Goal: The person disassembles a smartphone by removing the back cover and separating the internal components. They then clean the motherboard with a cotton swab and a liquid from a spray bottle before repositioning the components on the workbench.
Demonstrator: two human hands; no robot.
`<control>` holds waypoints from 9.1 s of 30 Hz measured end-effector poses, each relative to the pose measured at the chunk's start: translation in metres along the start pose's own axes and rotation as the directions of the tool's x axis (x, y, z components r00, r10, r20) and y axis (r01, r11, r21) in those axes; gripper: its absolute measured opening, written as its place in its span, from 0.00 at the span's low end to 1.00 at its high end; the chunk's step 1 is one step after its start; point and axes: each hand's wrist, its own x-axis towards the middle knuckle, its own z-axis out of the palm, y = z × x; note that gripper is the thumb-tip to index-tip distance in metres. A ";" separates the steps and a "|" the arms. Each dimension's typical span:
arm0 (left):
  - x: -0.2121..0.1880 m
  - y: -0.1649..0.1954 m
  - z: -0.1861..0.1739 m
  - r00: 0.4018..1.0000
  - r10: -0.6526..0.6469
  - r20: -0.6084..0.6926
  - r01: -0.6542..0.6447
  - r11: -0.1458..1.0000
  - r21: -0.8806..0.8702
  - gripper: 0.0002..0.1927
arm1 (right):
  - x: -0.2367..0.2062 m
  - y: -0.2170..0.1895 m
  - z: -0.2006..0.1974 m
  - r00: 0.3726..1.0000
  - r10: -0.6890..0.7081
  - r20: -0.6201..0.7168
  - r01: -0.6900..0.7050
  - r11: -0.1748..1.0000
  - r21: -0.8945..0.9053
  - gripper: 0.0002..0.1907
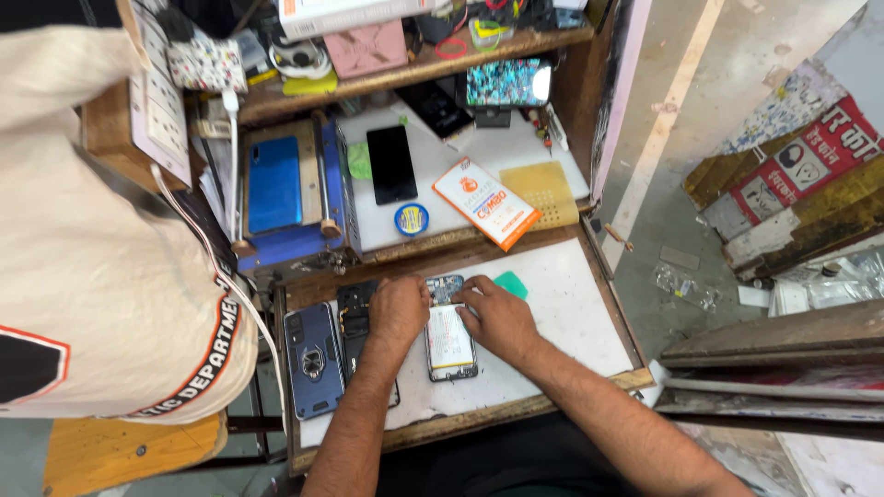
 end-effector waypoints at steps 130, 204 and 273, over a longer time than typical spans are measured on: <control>-0.042 -0.005 0.029 0.932 0.357 -0.057 -0.357 0.934 0.004 0.17 | -0.049 0.007 -0.031 0.990 -0.142 -0.006 0.142 0.986 0.090 0.13; -0.087 0.011 0.029 0.723 0.565 -0.398 -0.633 0.772 -0.053 0.24 | -0.052 0.013 -0.022 0.980 -0.115 -0.160 0.149 0.965 0.218 0.10; -0.078 -0.017 0.077 0.877 -0.224 -0.424 -0.233 0.574 -0.785 0.13 | 0.012 -0.040 -0.019 0.915 -0.325 -0.240 0.345 0.938 0.046 0.12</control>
